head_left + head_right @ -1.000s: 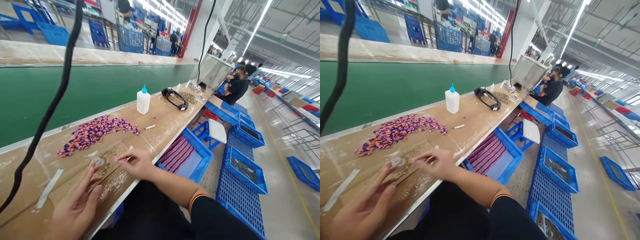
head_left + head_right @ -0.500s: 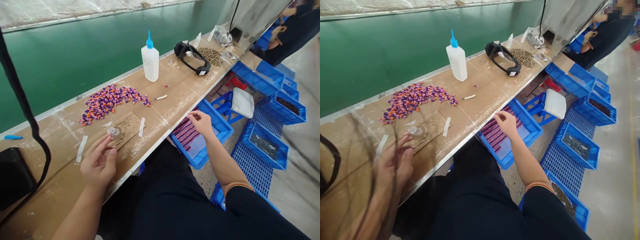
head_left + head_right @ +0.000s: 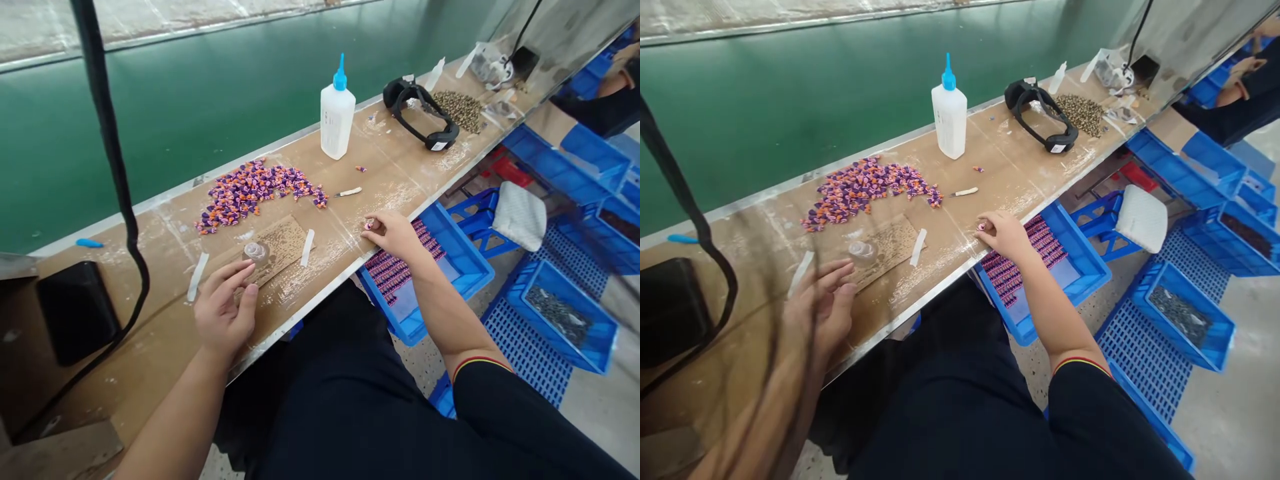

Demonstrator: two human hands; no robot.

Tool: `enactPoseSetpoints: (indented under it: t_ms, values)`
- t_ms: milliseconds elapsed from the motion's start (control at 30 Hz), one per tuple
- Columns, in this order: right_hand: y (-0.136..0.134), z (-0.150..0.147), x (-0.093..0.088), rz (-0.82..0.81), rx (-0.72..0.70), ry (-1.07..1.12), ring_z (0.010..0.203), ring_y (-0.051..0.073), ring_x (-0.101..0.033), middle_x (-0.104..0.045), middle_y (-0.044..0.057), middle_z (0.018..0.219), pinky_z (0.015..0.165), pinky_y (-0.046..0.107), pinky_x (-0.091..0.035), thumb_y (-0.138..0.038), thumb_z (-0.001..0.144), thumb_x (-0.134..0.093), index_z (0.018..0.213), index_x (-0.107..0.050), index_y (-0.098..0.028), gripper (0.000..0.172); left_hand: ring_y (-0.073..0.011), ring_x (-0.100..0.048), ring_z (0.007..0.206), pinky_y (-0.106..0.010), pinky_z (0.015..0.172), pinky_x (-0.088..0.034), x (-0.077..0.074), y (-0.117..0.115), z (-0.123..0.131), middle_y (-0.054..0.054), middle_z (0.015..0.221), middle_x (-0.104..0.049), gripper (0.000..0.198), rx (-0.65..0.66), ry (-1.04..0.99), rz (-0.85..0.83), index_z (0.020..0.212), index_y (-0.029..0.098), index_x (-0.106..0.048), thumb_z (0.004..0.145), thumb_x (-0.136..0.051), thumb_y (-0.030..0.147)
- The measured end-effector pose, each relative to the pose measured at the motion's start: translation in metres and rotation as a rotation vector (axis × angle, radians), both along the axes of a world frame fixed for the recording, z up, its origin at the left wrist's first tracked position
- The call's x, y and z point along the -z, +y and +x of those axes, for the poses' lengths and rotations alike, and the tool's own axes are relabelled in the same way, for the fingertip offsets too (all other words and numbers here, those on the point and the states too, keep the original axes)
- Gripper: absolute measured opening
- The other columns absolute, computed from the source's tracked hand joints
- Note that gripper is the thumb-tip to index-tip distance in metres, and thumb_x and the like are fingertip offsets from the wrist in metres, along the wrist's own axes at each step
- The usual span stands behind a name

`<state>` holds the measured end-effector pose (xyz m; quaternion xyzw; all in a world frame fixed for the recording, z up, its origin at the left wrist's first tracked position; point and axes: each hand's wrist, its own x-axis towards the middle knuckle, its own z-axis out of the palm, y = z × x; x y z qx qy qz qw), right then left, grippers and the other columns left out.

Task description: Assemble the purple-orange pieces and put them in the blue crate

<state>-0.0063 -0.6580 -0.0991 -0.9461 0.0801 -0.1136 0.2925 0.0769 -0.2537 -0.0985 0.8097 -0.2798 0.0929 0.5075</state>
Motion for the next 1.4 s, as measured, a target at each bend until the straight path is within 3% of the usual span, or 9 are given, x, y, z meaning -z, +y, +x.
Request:
enactPoseSetpoints:
  t_ms: [133,333,467,667,833,967,1067,1233,1400]
  values:
    - [0.002,-0.01,0.008,0.004,0.058,-0.071,0.099,0.027,-0.071,-0.077,0.007,0.099,0.094,0.043,-0.057,-0.034,0.089,-0.093,0.121,-0.08,-0.024,0.036,-0.0268,-0.078,0.115,-0.044,0.103,-0.066,-0.004,-0.003,0.0,-0.009,0.128,-0.079,0.025,0.025,-0.116,-0.027,0.125,0.028,-0.081,0.102,-0.073,0.023]
    - [0.007,-0.006,0.011,0.002,0.113,-0.073,0.102,0.029,-0.07,-0.078,0.009,0.103,0.098,0.046,-0.056,-0.032,0.101,-0.077,0.1,-0.079,-0.025,0.007,-0.0249,-0.08,0.112,-0.044,0.102,-0.069,-0.001,-0.003,0.003,-0.009,0.123,-0.081,0.022,0.007,-0.19,-0.026,0.122,0.026,-0.082,0.103,-0.071,0.027]
    - [-0.004,0.001,-0.001,0.007,-0.057,0.01,0.103,0.028,-0.07,-0.079,0.008,0.103,0.101,0.046,-0.055,-0.027,0.103,-0.069,0.1,-0.08,-0.026,0.011,-0.0242,-0.081,0.11,-0.043,0.1,-0.07,-0.003,-0.004,0.003,-0.009,0.121,-0.082,0.02,-0.005,-0.233,-0.015,0.119,0.025,-0.083,0.103,-0.071,0.026]
    - [-0.028,0.03,-0.018,-0.081,-0.367,0.171,0.097,0.025,-0.07,-0.08,0.005,0.096,0.1,0.043,-0.054,-0.015,0.094,-0.061,0.094,-0.08,-0.026,0.022,-0.0209,-0.082,0.106,-0.038,0.098,-0.07,-0.004,-0.006,0.004,-0.008,0.121,-0.083,0.018,0.006,-0.304,-0.016,0.116,0.025,-0.084,0.104,-0.071,0.024]
    - [-0.031,0.049,-0.021,-0.151,-0.507,0.207,0.099,0.024,-0.071,-0.08,0.004,0.098,0.103,0.043,-0.054,-0.012,0.091,-0.058,0.09,-0.08,-0.027,0.026,-0.0219,-0.081,0.107,-0.04,0.097,-0.07,-0.001,-0.006,0.003,-0.009,0.119,-0.083,0.017,0.005,-0.254,0.01,0.112,0.024,-0.084,0.105,-0.069,0.028]
    - [-0.034,0.043,-0.018,-0.117,-0.438,0.18,0.103,0.025,-0.073,-0.081,0.005,0.102,0.104,0.043,-0.057,-0.012,0.089,-0.059,0.112,-0.083,-0.027,0.037,-0.0215,-0.082,0.106,-0.038,0.095,-0.071,-0.003,-0.006,0.003,-0.009,0.118,-0.083,0.016,0.005,-0.268,-0.004,0.112,0.024,-0.084,0.104,-0.07,0.025]
    - [-0.037,0.03,-0.012,-0.075,-0.324,0.102,0.114,0.028,-0.074,-0.082,0.009,0.118,0.106,0.047,-0.06,-0.011,0.084,-0.061,0.128,-0.079,-0.024,0.049,-0.0219,-0.082,0.108,-0.039,0.096,-0.071,-0.005,-0.005,0.003,-0.009,0.121,-0.083,0.017,0.0,-0.261,-0.003,0.114,0.024,-0.084,0.104,-0.07,0.024]
    - [-0.026,0.008,0.0,-0.022,-0.242,-0.019,0.145,0.035,-0.065,-0.07,0.012,0.153,0.125,0.06,-0.052,-0.023,0.09,-0.068,0.134,-0.077,-0.027,0.045,-0.0201,-0.082,0.104,-0.037,0.095,-0.07,-0.005,-0.006,0.006,-0.008,0.117,-0.084,0.016,0.003,-0.312,-0.013,0.113,0.025,-0.085,0.103,-0.072,0.022]
    - [-0.014,0.002,0.01,-0.01,-0.19,-0.031,0.154,0.035,-0.057,-0.064,0.012,0.162,0.133,0.065,-0.044,-0.03,0.094,-0.071,0.138,-0.074,-0.029,0.043,-0.0215,-0.082,0.104,-0.039,0.093,-0.072,-0.003,-0.009,0.007,-0.009,0.117,-0.083,0.015,0.001,-0.263,-0.02,0.111,0.024,-0.085,0.103,-0.072,0.024]
